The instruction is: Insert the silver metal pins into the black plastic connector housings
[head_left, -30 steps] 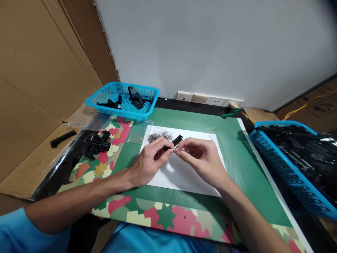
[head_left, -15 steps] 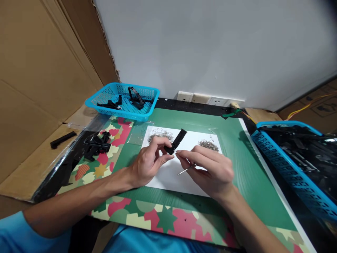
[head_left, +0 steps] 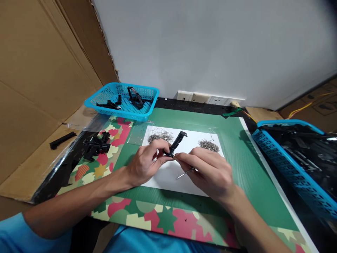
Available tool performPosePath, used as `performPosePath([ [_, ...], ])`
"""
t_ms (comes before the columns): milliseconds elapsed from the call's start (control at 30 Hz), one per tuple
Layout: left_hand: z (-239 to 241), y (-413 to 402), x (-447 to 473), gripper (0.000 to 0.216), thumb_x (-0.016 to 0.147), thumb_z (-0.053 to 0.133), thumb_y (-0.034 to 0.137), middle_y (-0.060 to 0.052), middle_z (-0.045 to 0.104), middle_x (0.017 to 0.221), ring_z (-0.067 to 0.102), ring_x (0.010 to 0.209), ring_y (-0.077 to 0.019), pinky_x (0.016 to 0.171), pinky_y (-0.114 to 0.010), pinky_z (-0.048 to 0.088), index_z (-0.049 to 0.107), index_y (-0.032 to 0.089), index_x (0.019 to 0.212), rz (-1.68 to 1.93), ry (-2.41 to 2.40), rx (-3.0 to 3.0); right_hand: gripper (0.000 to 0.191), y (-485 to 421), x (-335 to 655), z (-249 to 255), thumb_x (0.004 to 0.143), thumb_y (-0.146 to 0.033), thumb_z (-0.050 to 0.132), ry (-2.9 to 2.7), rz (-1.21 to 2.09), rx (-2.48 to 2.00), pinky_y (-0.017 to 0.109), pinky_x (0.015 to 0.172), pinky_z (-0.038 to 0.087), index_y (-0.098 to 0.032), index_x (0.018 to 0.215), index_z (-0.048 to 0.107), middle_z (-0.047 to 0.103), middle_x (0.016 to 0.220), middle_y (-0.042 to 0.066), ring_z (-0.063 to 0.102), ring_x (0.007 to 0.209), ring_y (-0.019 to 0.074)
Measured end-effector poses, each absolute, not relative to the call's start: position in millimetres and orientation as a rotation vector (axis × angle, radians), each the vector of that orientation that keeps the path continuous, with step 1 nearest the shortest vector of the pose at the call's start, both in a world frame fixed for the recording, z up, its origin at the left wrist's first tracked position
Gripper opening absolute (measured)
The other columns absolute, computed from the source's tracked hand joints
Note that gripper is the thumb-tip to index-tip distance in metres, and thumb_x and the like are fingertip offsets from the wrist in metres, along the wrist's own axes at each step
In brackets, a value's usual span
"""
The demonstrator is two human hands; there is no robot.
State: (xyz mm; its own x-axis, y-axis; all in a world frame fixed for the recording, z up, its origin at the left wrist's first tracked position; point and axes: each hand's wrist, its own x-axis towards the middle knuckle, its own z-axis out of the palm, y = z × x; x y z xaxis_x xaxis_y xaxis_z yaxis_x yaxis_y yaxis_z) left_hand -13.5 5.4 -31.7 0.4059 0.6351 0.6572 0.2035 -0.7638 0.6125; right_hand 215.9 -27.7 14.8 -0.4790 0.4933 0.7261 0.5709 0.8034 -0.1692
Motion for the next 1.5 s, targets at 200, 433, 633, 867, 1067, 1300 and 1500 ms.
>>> performPosePath([
  [200,-31,6,-13,0.021,0.099,0.072,0.022,0.001,0.063,0.088,0.056,0.063,-0.0095,0.058,-0.021,0.049,0.054,0.022,0.112,1.358,0.718,2.272,0.015,-27,215,14,0.099,-0.002,0.061,-2.166,-0.149,-0.781,0.027,0.059,0.035,-0.015,0.097,0.070,0.052,0.069,-0.002,0.041,0.062,0.0122],
  [433,-24,5,-12,0.018,0.099,0.073,0.024,0.002,0.061,0.084,0.054,0.059,-0.0077,0.055,-0.019,0.049,0.056,0.020,0.106,1.383,0.700,2.294,0.017,-24,216,15,0.104,-0.008,0.057,-2.184,-0.038,-0.794,0.025,0.056,0.035,-0.014,0.102,0.072,0.053,0.069,-0.002,0.043,0.060,0.0111],
  [633,-25,5,-11,0.019,0.098,0.074,0.022,0.001,0.063,0.086,0.058,0.064,-0.0087,0.059,-0.019,0.053,0.058,0.020,0.109,1.367,0.676,2.213,0.016,-23,217,16,0.103,-0.008,0.060,-2.167,0.054,-0.764,0.025,0.056,0.035,-0.014,0.103,0.076,0.054,0.070,-0.002,0.046,0.060,0.0108],
  [867,-29,1,-15,0.020,0.099,0.072,0.022,0.000,0.064,0.087,0.064,0.068,-0.0105,0.061,-0.020,0.058,0.057,0.021,0.112,1.223,0.657,2.105,0.022,-23,218,17,0.099,-0.001,0.060,-2.133,0.134,-0.746,0.025,0.054,0.031,-0.015,0.100,0.077,0.049,0.069,-0.003,0.042,0.058,0.0097],
  [1067,-30,-2,-12,0.020,0.100,0.070,0.020,0.000,0.061,0.093,0.067,0.074,-0.0103,0.065,-0.019,0.062,0.053,0.022,0.109,1.150,0.648,1.900,0.016,-22,220,18,0.098,-0.004,0.067,-2.139,0.089,-0.747,0.025,0.051,0.028,-0.016,0.101,0.078,0.043,0.067,-0.005,0.035,0.056,0.0095],
  [1300,-23,-2,-9,0.018,0.100,0.070,0.024,0.000,0.062,0.091,0.068,0.073,-0.0108,0.066,-0.020,0.063,0.054,0.022,0.108,1.223,0.669,1.958,0.013,-23,216,18,0.100,-0.007,0.065,-2.126,0.116,-0.749,0.024,0.051,0.030,-0.016,0.103,0.073,0.051,0.069,-0.005,0.042,0.055,0.0080],
  [1500,-22,-1,-11,0.018,0.099,0.072,0.025,0.001,0.062,0.087,0.062,0.067,-0.0095,0.063,-0.019,0.058,0.056,0.022,0.107,1.342,0.668,2.137,0.013,-27,214,19,0.100,-0.007,0.065,-2.115,0.123,-0.758,0.024,0.052,0.033,-0.017,0.104,0.071,0.057,0.070,-0.003,0.047,0.056,0.0080],
])
